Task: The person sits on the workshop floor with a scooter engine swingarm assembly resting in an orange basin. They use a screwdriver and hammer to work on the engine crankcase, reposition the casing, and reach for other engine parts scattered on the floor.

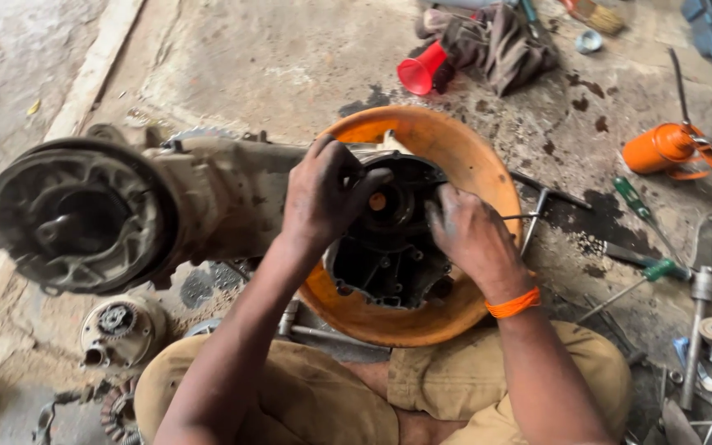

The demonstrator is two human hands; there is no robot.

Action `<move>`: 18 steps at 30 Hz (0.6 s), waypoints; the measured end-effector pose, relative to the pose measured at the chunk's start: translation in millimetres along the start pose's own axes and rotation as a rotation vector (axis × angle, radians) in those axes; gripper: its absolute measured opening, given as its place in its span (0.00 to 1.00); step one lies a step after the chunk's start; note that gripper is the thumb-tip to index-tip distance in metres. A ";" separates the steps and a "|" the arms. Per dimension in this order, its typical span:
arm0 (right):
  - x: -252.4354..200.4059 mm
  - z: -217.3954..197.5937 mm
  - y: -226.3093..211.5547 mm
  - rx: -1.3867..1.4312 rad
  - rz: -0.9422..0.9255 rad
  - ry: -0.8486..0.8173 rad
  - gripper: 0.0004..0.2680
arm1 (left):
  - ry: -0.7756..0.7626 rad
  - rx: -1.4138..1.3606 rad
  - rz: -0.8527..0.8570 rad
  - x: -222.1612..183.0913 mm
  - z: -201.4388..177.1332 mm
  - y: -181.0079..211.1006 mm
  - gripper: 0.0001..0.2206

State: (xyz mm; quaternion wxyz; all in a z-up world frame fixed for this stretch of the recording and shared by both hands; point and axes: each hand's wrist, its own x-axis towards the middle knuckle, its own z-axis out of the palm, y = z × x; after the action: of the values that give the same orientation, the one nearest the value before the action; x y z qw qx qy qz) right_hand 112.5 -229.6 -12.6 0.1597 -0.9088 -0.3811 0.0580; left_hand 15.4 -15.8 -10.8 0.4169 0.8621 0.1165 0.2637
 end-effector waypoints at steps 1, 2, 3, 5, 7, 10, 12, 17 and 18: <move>-0.4 -1.3 0.8 0.001 0.009 0.005 0.07 | -0.008 -0.002 0.006 1.6 -5.7 3.1 0.18; -0.7 -2.5 1.0 -0.013 0.020 -0.008 0.07 | -0.039 -0.067 0.167 3.0 -11.9 5.9 0.14; -0.2 -2.7 -0.3 -0.025 0.025 -0.023 0.06 | -0.072 -0.129 0.324 3.6 -20.0 8.2 0.12; -0.1 -4.1 -0.1 -0.020 0.021 -0.018 0.07 | -0.084 -0.112 0.310 3.1 -18.2 0.9 0.10; 0.3 -3.9 -0.1 -0.014 0.012 -0.016 0.07 | -0.092 -0.093 0.292 1.8 -14.4 -4.3 0.08; -2.5 1.5 6.5 -0.035 0.006 -0.033 0.07 | -0.031 0.026 0.207 0.9 -6.5 -3.7 0.13; -2.6 7.6 15.0 -0.111 0.000 -0.087 0.07 | -0.118 0.026 0.107 6.9 -10.4 3.3 0.16; -7.8 -15.0 -9.2 -0.045 -0.113 0.131 0.05 | -0.157 -0.089 0.197 4.3 -21.2 -4.3 0.08; -9.1 -21.1 -19.6 -0.006 -0.152 0.217 0.05 | -0.123 -0.077 0.188 1.9 -19.5 -7.7 0.07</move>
State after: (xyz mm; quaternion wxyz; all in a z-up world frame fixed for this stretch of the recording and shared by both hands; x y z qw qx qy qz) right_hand 97.7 -228.3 13.6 0.2015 -0.8786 -0.4296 -0.0540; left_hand 6.4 2.7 -6.1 0.4292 0.8672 -0.0009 0.2527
